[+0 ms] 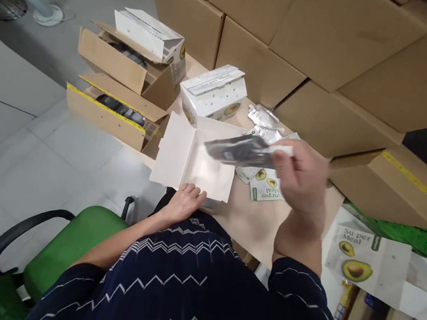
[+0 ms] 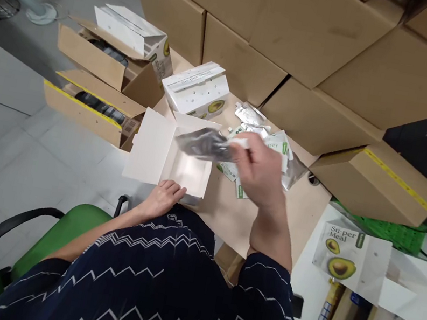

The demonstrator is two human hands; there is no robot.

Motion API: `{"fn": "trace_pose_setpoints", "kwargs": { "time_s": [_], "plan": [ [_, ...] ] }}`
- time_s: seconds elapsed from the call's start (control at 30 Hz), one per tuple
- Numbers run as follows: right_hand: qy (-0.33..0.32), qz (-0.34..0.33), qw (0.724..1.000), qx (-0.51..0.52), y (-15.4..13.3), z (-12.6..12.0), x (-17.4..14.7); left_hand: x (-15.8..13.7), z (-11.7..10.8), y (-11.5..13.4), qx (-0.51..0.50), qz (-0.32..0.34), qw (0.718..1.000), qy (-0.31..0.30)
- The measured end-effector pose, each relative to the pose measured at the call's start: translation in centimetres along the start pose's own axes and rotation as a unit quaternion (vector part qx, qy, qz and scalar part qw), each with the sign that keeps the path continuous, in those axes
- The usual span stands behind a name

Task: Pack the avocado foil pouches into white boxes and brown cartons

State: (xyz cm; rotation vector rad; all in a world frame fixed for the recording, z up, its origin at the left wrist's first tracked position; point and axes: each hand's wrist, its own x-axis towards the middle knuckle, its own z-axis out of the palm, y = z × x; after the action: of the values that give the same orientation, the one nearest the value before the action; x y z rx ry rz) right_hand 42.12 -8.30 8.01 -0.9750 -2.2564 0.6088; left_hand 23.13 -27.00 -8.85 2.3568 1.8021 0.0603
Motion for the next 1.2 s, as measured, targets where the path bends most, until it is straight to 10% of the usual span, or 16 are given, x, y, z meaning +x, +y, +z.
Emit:
{"fn": "trace_pose_setpoints", "kwargs": {
  "time_s": [0.27, 0.73, 0.97, 1.1, 1.2],
  "plan": [
    [-0.421, -0.031, 0.893, -0.158, -2.0, 10.7, -0.5, -1.2, 2.4, -0.4, -0.01, 0.009, 0.986, 0.168],
    [-0.647, -0.087, 0.749, -0.112, -0.6, 15.8, -1.7, -1.9, 4.7, -0.5, -0.034, -0.048, 0.958, 0.279],
    [-0.521, -0.067, 0.85, 0.047, 0.0, 10.4, -0.9, -1.3, 3.5, -0.3, 0.002, -0.028, 0.973, 0.229],
    [-0.209, 0.108, 0.944, 0.229, 4.8, 7.6, 0.9, -1.7, 3.2, -0.5, 0.024, -0.015, 0.975, 0.221],
    [0.004, 0.235, 0.962, 0.141, 10.5, 9.4, 2.9, -2.3, 3.3, -0.7, 0.03, 0.0, 0.973, 0.229]
  ]
}}
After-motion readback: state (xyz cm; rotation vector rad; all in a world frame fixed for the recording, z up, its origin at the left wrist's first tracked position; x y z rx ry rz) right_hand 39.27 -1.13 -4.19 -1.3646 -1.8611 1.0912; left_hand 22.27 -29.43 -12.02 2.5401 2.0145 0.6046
